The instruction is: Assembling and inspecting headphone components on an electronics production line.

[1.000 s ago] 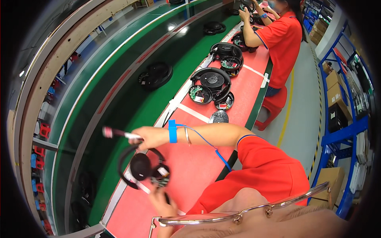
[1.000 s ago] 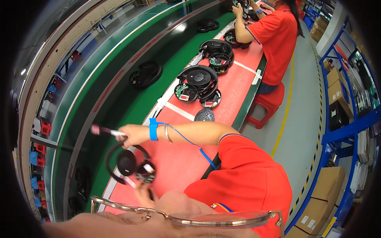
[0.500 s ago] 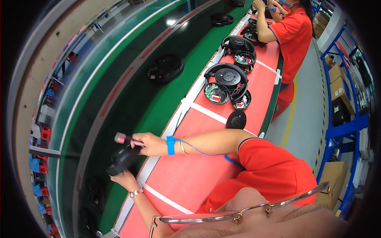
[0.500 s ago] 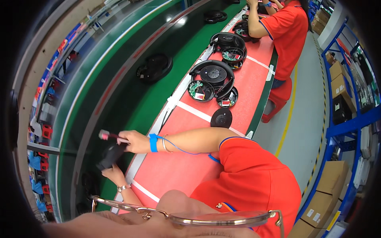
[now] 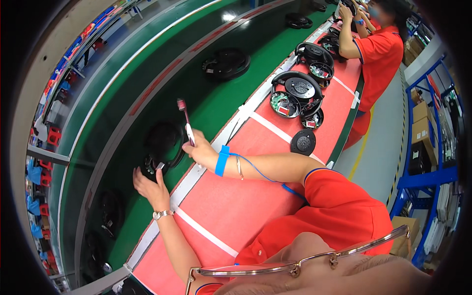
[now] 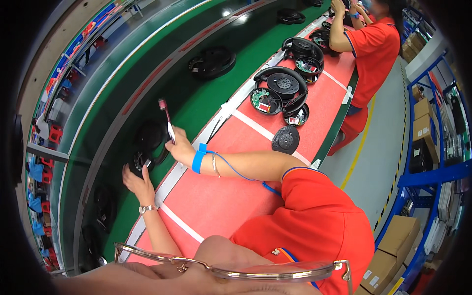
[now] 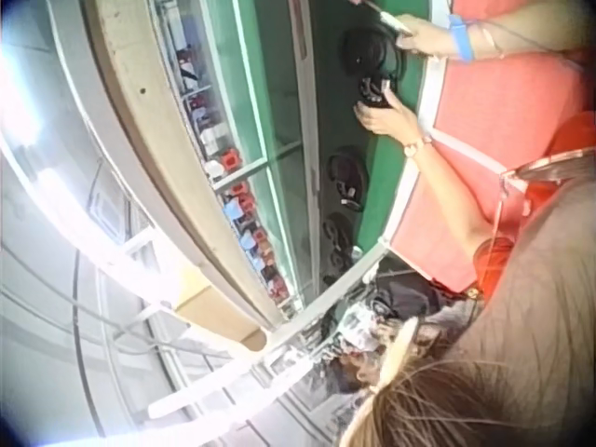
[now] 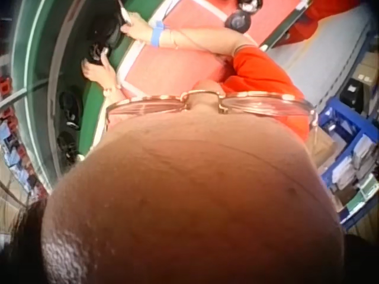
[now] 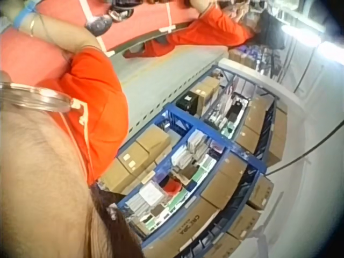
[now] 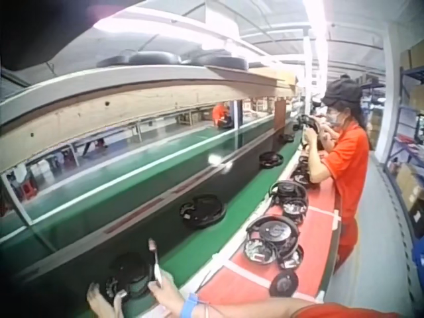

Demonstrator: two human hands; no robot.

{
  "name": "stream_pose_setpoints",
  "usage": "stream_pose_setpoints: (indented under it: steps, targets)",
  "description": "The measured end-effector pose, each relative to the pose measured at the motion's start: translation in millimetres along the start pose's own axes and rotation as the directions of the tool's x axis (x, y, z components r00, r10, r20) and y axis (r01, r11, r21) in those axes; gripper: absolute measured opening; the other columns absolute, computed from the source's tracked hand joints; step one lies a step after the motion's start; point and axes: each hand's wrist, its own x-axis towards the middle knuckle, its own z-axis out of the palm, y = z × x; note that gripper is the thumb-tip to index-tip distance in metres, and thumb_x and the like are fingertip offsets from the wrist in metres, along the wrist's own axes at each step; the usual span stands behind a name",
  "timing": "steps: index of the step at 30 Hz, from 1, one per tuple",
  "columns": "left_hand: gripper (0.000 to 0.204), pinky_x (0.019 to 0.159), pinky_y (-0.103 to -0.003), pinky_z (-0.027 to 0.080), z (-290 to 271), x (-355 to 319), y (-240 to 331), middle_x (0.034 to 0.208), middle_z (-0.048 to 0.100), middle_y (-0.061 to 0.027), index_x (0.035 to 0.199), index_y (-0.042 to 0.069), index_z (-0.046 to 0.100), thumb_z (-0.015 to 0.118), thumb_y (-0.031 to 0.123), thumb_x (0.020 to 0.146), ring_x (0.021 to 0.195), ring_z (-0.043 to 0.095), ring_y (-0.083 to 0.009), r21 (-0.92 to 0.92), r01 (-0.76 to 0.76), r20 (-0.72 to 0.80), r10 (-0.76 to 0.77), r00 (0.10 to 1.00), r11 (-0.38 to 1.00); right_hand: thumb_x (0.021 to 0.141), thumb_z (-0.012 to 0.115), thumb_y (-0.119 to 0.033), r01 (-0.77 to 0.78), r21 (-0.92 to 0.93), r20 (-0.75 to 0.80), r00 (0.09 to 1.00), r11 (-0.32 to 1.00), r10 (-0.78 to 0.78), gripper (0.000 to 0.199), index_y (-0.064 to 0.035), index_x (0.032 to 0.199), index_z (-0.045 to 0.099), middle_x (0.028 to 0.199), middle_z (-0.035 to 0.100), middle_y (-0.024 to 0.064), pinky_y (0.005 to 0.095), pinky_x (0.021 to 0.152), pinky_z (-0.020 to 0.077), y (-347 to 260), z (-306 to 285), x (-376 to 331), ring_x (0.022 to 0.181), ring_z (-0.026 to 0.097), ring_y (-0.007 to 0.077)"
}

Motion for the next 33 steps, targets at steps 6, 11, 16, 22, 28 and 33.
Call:
stream_pose_setpoints:
  steps: [6,11,16,22,28,33]
  targets:
    - [0.053,0.103,-0.049,0.029,-1,-11,5,0.134,0.043,-0.0197,0.13,0.001,0.041,0.049,0.039,0.094,0.125,0.037,-0.0366,-0.006,0.181,0.052,-0.18,0.982,0.983,0.085,0.058,-0.001,0.482,-0.225,0.274,0.865,0.847,-0.419,0.039,-0.0096,0.124,0.054,0.105,0.055,0.0071,0.0282,0.08,0.0491,-96,-65,-23,0.095,0.056,0.0187]
    - [0.047,0.102,-0.049,0.03,-6,-13,3,0.134,0.043,-0.019,0.126,0.002,0.046,0.048,0.037,0.094,0.125,0.036,-0.0358,-0.02,0.247,0.04,-0.246,0.968,0.969,0.084,0.065,-0.019,0.218,-0.946,0.023,0.783,0.24,-0.621,0.038,-0.0039,0.117,0.055,0.096,0.065,0.0154,0.0332,0.076,0.0503,-151,-211,-49,0.087,0.064,0.0281]
    - [0.042,0.102,-0.049,0.029,-10,-10,9,0.134,0.043,-0.0181,0.119,0.002,0.052,0.05,0.035,0.094,0.125,0.036,-0.0352,-0.019,0.167,0.047,-0.166,0.985,0.986,0.081,0.068,-0.048,-0.198,-0.778,-0.396,0.891,0.596,-0.221,0.069,0.0038,0.121,0.048,0.087,0.062,0.0147,0.0298,0.055,0.048,-131,-329,-71,0.067,0.061,0.0182]
    - [0.036,0.102,-0.046,0.031,-12,-12,10,0.131,0.045,-0.0176,0.115,0.001,0.055,0.054,0.029,0.092,0.123,0.036,-0.0339,-0.074,0.193,0.013,-0.192,0.981,0.978,0.081,0.068,-0.027,-0.348,-0.207,-0.361,0.896,0.914,0.26,0.038,-0.0042,0.107,0.052,0.078,0.059,0.0061,0.0172,0.037,0.0238,-113,-369,-88,0.05,0.049,0.0044]
    - [0.033,0.101,-0.046,0.032,-14,-14,9,0.13,0.046,-0.0185,0.111,0.002,0.058,0.055,0.028,0.092,0.121,0.038,-0.0349,-0.071,0.194,0.013,-0.193,0.981,0.979,0.081,0.069,-0.028,-0.474,-0.289,-0.449,0.834,0.832,0.32,0.029,-0.0011,0.086,0.059,0.057,0.058,0.009,0.0197,0.035,0.0256,-116,-366,-75,0.036,0.042,0.0076]
    - [0.028,0.095,-0.046,0.036,-3,-19,-4,0.121,0.053,-0.0232,0.106,0.003,0.061,0.062,0.024,0.086,0.112,0.045,-0.0385,-0.069,0.16,-0.08,-0.165,0.983,0.985,0.078,0.071,-0.028,-0.296,-0.226,-0.406,0.895,0.928,0.186,0.024,-0.0068,0.077,0.06,0.051,0.049,0.0007,0.0242,0.035,0.0279,-100,-400,-69,0.035,0.04,0.0107]
